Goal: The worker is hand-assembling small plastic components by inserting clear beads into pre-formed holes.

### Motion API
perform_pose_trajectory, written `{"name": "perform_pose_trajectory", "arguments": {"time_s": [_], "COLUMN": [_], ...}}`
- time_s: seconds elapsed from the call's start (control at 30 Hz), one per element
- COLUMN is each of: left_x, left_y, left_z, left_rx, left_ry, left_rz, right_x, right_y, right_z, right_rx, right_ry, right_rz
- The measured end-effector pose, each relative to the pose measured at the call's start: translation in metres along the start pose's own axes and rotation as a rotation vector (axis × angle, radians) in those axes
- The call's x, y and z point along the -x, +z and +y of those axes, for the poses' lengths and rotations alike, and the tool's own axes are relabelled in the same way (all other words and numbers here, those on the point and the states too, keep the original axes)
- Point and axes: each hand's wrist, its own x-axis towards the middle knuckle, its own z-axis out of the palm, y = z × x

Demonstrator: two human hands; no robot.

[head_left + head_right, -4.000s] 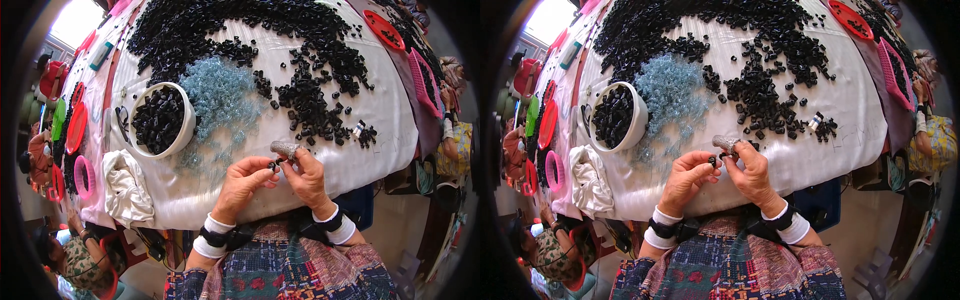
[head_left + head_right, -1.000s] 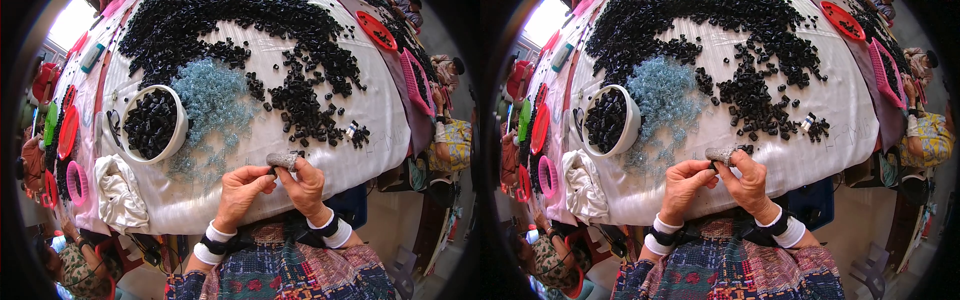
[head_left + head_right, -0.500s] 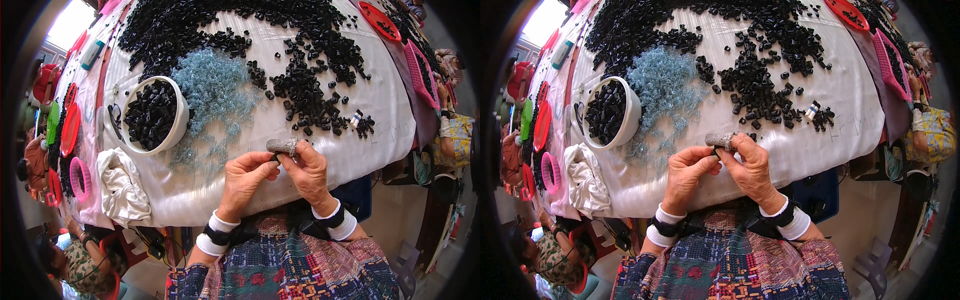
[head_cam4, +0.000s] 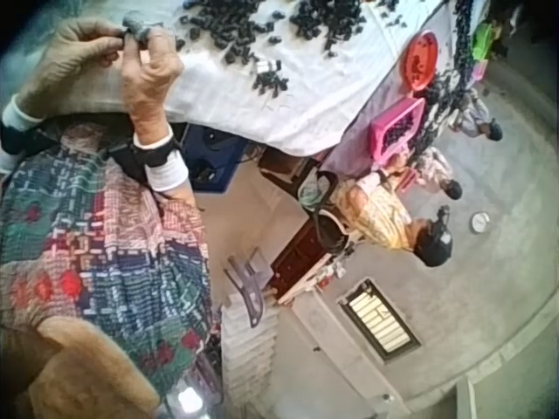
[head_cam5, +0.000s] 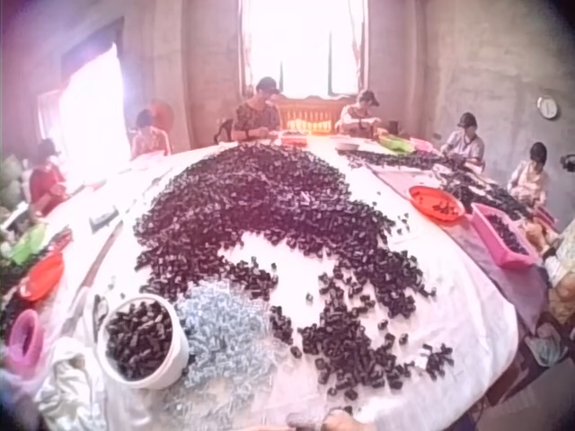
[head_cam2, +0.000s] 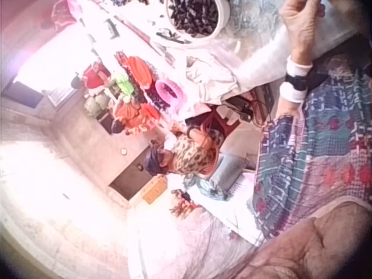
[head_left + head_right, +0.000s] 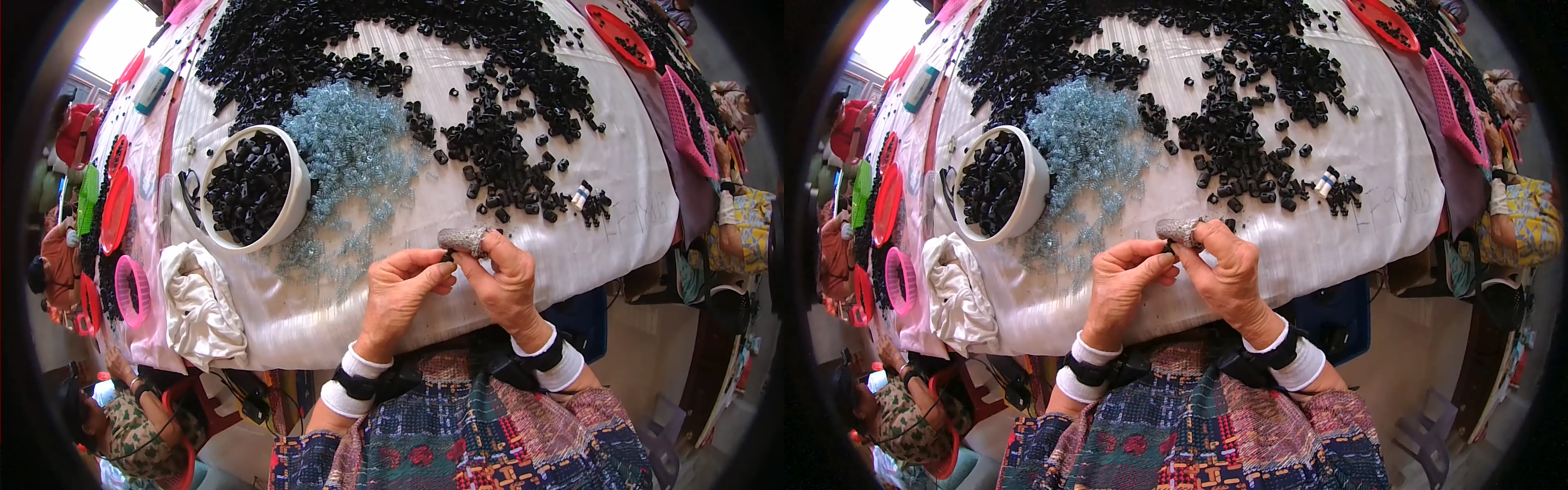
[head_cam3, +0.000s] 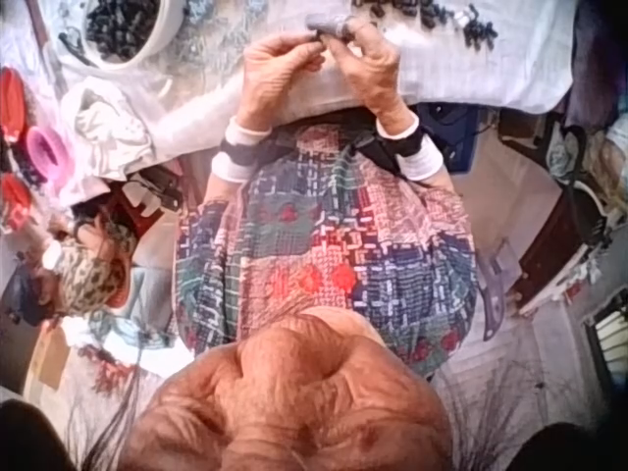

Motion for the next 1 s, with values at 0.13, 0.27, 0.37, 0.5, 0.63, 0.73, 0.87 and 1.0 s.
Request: {"name": "perform_pose_trajectory", "arguments": {"time_s": [0.13,0.27,0.37,0.5,0.63,0.73,0.87,1.0], "left_x": [-0.001,-0.001,-0.001,-0.001,-0.001,-0.001,-0.002,-0.002], "left_y": [0.000,-0.002,0.000,0.000,0.001,0.001,-0.001,0.000], "left_z": [0.000,-0.001,0.001,0.001,0.002,0.002,0.001,0.001], "left_rx": [0.008,0.011,-0.008,0.004,0.018,0.016,0.021,0.007], "left_ry": [-0.008,0.013,0.006,-0.010,-0.017,-0.017,-0.020,-0.024], "left_rz": [0.008,0.000,-0.010,-0.009,-0.011,-0.012,-0.020,-0.006], "right_x": [-0.004,-0.002,0.000,0.001,0.001,0.000,0.000,-0.001], "right_y": [-0.002,0.000,0.003,0.003,0.005,0.004,0.004,0.002], "right_z": [-0.012,-0.002,0.005,0.005,0.005,0.001,0.004,-0.001], "right_rx": [0.055,0.170,0.059,-0.075,-0.085,-0.056,-0.037,0.033], "right_ry": [0.092,-0.136,-0.068,0.076,0.078,0.078,0.054,0.037], "right_rz": [-0.015,0.020,0.040,0.099,0.108,0.118,0.075,0.059]}}
